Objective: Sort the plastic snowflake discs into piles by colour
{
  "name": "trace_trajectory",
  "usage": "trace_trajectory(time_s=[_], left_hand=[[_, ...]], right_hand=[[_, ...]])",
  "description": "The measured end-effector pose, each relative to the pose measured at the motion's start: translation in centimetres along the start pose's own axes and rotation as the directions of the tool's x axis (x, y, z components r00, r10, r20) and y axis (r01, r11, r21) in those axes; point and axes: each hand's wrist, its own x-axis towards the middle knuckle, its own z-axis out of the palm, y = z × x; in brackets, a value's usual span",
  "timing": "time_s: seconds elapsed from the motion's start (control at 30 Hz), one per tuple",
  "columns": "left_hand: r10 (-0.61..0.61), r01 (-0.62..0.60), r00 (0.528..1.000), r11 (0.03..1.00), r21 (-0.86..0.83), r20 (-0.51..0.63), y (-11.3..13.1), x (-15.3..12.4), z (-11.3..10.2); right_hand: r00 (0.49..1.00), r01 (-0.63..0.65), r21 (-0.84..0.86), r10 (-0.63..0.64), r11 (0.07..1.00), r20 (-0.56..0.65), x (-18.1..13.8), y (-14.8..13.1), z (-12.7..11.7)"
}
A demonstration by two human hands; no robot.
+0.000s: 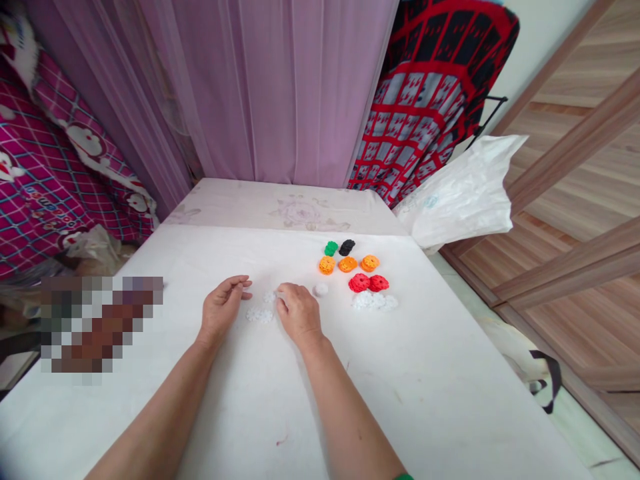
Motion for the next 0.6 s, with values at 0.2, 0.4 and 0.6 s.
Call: trace_trajectory(time_s=[0.2, 0.4, 0.6], left_hand=[[0.0, 0.0, 1.0, 1.0, -0.006, 0.006, 0.0, 0.0, 0.0], [-0.007, 0.007, 1.0, 1.0, -0.019, -0.004, 0.2, 0.0, 0.1], [-0.015, 0.015, 1.0, 0.999, -0.034, -0.006, 0.2, 0.0, 0.1]], right_hand=[[0.982, -0.086, -0.03, 0.09, 0.996, 0.164, 1.1, -1.1, 0.8], [0.98, -0.086, 0.014, 0.082, 0.996, 0.179, 1.4, -1.2, 1.5], [0.996, -0.076, 0.127, 0.082, 0.989, -0.045, -0.3, 0.0, 0.9]])
